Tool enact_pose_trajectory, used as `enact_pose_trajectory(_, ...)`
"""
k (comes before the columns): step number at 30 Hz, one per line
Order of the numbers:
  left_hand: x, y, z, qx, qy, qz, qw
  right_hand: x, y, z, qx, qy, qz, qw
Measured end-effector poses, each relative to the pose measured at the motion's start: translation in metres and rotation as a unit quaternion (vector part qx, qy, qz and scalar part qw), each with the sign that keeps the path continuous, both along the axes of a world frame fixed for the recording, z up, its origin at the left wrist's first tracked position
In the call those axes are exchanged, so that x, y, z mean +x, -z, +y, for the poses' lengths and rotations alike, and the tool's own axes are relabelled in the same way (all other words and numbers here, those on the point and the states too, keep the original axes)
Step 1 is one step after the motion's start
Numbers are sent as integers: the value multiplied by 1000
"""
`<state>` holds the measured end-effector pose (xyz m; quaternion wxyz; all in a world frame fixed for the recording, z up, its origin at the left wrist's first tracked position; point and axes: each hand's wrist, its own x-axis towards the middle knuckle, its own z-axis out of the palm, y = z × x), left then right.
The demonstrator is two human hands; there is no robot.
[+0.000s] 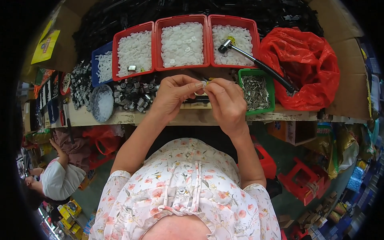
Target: Assembling small mechanical components at a factory workbench using a jig, hammer, and pliers.
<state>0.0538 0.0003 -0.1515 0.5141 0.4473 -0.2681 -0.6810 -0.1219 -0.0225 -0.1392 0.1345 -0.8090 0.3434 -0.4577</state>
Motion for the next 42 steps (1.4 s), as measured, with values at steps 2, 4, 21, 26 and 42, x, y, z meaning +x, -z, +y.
enact_pose_trajectory(2, 0, 1, 1, -16, 5, -33, 999, -1, 2, 0, -49, 6, 41, 998)
enact_pose_trajectory(4, 0, 1, 1, -33, 9, -66, 997, -1, 7, -1, -9, -3, 35, 999)
enact_pose_trajectory(21, 10, 15, 18, 61, -15, 143, 988, 6, 7, 5, 318, -52, -143, 936)
enact_pose_trajectory(26, 8, 13, 23, 73, -13, 169, 983, 3, 12, 7, 151, -58, -34, 986)
enact_pose_trajectory(42, 4, 16, 36, -232, 5, -210, 950, -2, -1, 8, 60, -105, 55, 991)
